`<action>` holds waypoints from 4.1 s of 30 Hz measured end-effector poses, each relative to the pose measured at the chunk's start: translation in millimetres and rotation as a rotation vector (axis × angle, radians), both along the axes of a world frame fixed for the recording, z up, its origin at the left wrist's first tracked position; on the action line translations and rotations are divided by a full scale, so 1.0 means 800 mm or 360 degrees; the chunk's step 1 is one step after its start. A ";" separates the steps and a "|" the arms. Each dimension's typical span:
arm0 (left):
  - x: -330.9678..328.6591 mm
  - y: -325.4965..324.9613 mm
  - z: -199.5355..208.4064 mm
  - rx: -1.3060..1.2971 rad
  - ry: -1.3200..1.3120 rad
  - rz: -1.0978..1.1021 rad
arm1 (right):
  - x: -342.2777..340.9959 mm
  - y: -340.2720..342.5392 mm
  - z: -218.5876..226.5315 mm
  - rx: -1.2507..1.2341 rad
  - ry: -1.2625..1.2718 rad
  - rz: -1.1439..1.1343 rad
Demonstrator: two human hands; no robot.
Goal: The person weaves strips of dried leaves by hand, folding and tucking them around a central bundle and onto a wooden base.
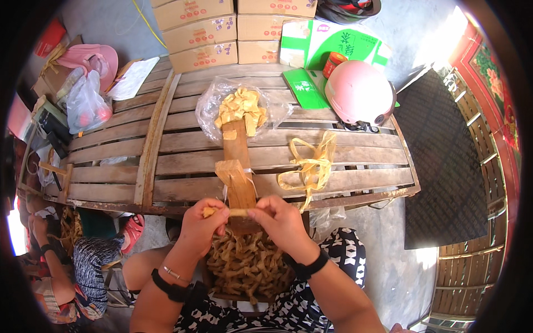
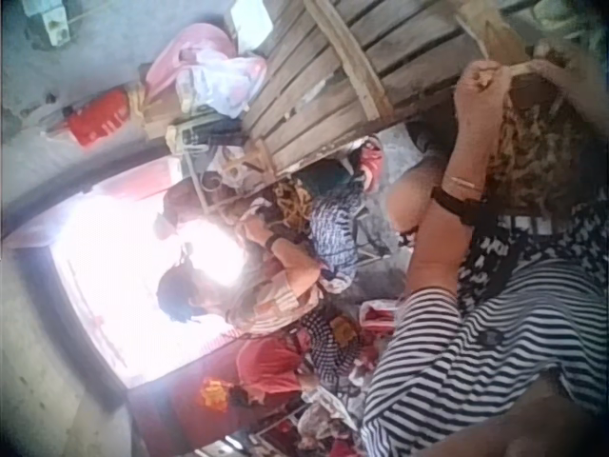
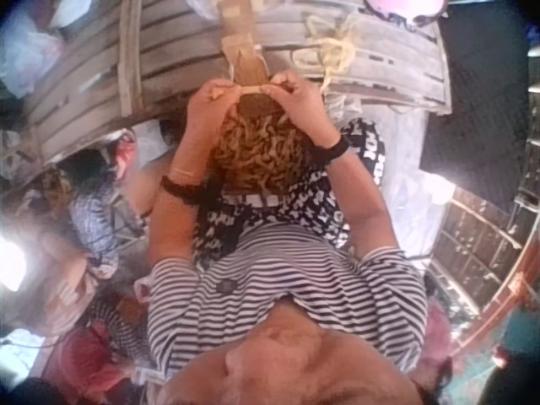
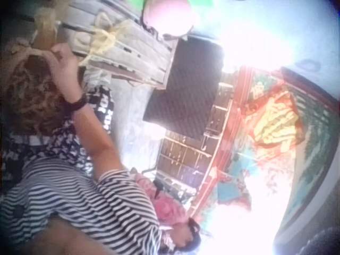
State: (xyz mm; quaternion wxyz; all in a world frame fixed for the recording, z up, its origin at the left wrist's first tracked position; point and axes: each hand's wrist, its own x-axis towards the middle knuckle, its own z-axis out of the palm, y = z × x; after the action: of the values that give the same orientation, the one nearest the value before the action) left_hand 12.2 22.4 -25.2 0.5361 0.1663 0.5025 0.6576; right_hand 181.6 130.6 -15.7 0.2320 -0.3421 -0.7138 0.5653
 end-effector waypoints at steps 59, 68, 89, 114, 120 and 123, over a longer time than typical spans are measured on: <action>0.013 -0.024 0.045 0.0651 0.2312 -0.0278 | 0.000 -0.056 0.027 -0.1739 0.0408 0.0280; 0.005 -0.030 0.045 0.0121 0.1999 -0.0603 | 0.002 -0.043 0.033 -0.0015 0.0361 0.0390; -0.027 -0.037 0.056 0.0333 0.0743 0.0029 | 0.012 -0.027 0.043 -0.1486 0.0178 0.0644; -0.014 -0.001 -0.025 -0.0172 0.0847 0.0271 | -0.012 0.006 0.006 0.1037 -0.0240 -0.0112; 0.037 -0.022 0.006 0.0102 0.0995 -0.0038 | -0.015 -0.025 0.031 0.1126 0.0281 0.0555; 0.055 -0.033 -0.010 -0.0023 0.0475 -0.0414 | -0.011 -0.023 0.038 0.1241 0.0401 0.0663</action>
State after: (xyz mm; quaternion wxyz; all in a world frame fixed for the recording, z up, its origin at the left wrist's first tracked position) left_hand 56.6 -3.7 -33.5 0.5372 0.3216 0.5556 0.5471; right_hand 173.2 111.9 14.8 0.3098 -0.0070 -0.8931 0.3262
